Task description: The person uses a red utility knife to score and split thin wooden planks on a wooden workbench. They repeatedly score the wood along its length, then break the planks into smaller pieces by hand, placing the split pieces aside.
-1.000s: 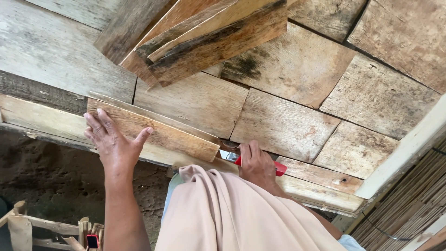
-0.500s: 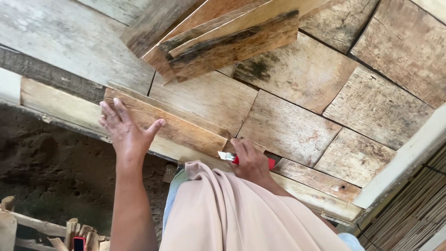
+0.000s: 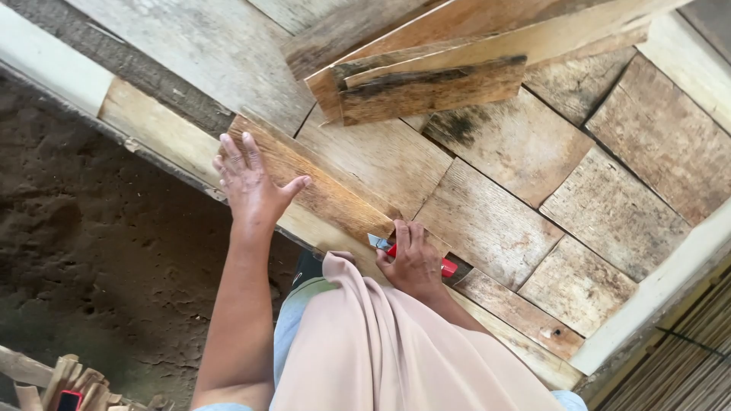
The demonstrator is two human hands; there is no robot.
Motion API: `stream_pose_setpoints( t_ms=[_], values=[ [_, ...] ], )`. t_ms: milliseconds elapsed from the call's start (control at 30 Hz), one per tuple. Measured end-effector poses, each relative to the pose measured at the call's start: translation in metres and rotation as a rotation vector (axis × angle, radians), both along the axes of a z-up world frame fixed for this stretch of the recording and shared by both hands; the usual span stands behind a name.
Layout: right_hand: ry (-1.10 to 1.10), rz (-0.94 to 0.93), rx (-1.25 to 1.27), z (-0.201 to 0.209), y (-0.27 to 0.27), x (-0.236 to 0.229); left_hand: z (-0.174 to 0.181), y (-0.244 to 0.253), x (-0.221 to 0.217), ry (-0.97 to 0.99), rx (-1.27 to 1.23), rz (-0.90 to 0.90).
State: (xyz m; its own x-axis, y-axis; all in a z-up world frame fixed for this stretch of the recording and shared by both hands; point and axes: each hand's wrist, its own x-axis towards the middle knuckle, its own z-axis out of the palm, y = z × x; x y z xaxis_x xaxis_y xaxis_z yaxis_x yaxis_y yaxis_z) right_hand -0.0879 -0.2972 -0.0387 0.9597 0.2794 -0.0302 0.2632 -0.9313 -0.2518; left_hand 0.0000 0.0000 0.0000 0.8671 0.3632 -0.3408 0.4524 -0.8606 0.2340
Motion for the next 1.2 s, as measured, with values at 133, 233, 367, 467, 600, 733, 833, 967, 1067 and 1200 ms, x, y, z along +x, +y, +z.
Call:
stream_pose_setpoints(
  t_ms=[133, 233, 367, 467, 600, 733, 833, 967, 1067, 1200],
  values=[
    [-0.018, 0.02, -0.006, -0.005, 0.0, -0.001, -0.002, 0.001, 0.0, -0.001, -0.008, 0.018],
    [-0.044, 0.023, -0.009, -0.004, 0.001, -0.001, -0.003, 0.001, 0.0, 0.014, -0.007, 0.022],
    [0.017, -0.005, -0.02, -0.003, 0.003, -0.001, -0.002, 0.0, -0.001, 0.009, -0.027, 0.03],
    [0.022, -0.008, -0.028, 0.001, 0.005, 0.0, -0.002, 0.0, -0.001, 0.004, -0.034, 0.032],
    [0.058, -0.018, -0.024, -0.002, 0.005, 0.0, -0.008, 0.001, -0.002, 0.005, -0.027, 0.034],
    [0.079, -0.035, -0.059, -0.002, 0.005, 0.001, -0.011, 0.003, -0.002, -0.002, -0.04, 0.056],
    [0.115, -0.05, -0.068, -0.005, 0.002, 0.0, -0.015, 0.001, -0.003, -0.011, -0.045, 0.062],
    [0.145, -0.078, -0.091, -0.01, 0.0, -0.001, -0.015, 0.002, -0.002, -0.002, -0.032, 0.044],
    [0.136, -0.086, -0.11, -0.012, -0.001, -0.002, -0.021, 0.001, -0.004, -0.001, -0.02, 0.038],
    [0.121, -0.086, -0.118, -0.014, -0.001, 0.0, -0.025, 0.002, -0.003, 0.01, -0.035, 0.033]
  ],
)
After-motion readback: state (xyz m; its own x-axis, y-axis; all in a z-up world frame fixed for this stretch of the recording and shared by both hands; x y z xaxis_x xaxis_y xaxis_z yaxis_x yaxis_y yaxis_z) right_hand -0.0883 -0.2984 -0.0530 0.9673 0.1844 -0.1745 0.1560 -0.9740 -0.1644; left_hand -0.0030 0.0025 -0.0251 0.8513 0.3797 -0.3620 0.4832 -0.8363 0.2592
